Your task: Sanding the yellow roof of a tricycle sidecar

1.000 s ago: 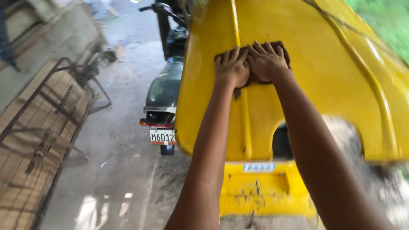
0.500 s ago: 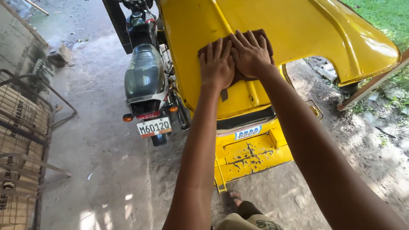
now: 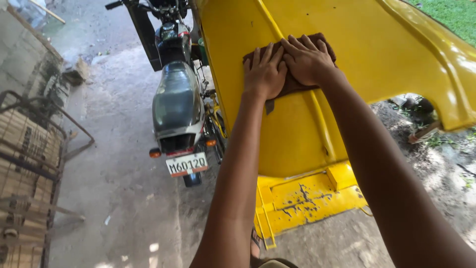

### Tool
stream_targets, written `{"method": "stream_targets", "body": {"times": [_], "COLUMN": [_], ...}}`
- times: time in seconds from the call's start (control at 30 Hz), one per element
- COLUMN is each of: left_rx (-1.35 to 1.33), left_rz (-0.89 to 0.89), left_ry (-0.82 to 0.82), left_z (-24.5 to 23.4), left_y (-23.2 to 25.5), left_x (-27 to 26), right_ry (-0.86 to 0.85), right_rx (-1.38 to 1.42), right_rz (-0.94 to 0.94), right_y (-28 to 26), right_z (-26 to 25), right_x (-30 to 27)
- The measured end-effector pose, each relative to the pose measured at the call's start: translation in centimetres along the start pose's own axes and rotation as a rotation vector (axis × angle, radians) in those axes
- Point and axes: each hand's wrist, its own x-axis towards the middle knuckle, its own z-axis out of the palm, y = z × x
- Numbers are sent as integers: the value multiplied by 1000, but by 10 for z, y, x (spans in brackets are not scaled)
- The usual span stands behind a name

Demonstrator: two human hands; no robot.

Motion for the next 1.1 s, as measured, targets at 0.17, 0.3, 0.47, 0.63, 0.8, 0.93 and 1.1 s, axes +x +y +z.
{"method": "stream_targets", "body": {"times": [0.17, 0.3, 0.47, 0.63, 0.8, 0.93, 1.1], "left_rx": [-4, -13, -17, -10, -10, -49, -99], "left_rz": [7, 6, 8, 9, 82, 151, 391], "left_ry": [-34, -55, -62, -78, -118, -138, -86], "left_z": [1, 3, 12, 8, 11, 6, 16], "left_y": [-36, -62, -92, -105, -118, -118, -130], "left_x": [66, 120, 169, 199, 220, 214, 185], "right_ry": [5, -24, -75, -84, -62, -70, 123], "right_rx": [4, -15, -35, -34, -69, -155, -112], "right_rz": [-27, -6, 16, 52, 103, 161, 383], "right_y": [11, 12, 15, 14, 26, 6, -46], "right_z": [17, 23, 36, 39, 60, 47, 45], "right_x": [74, 130, 187, 219, 240, 215, 158]}}
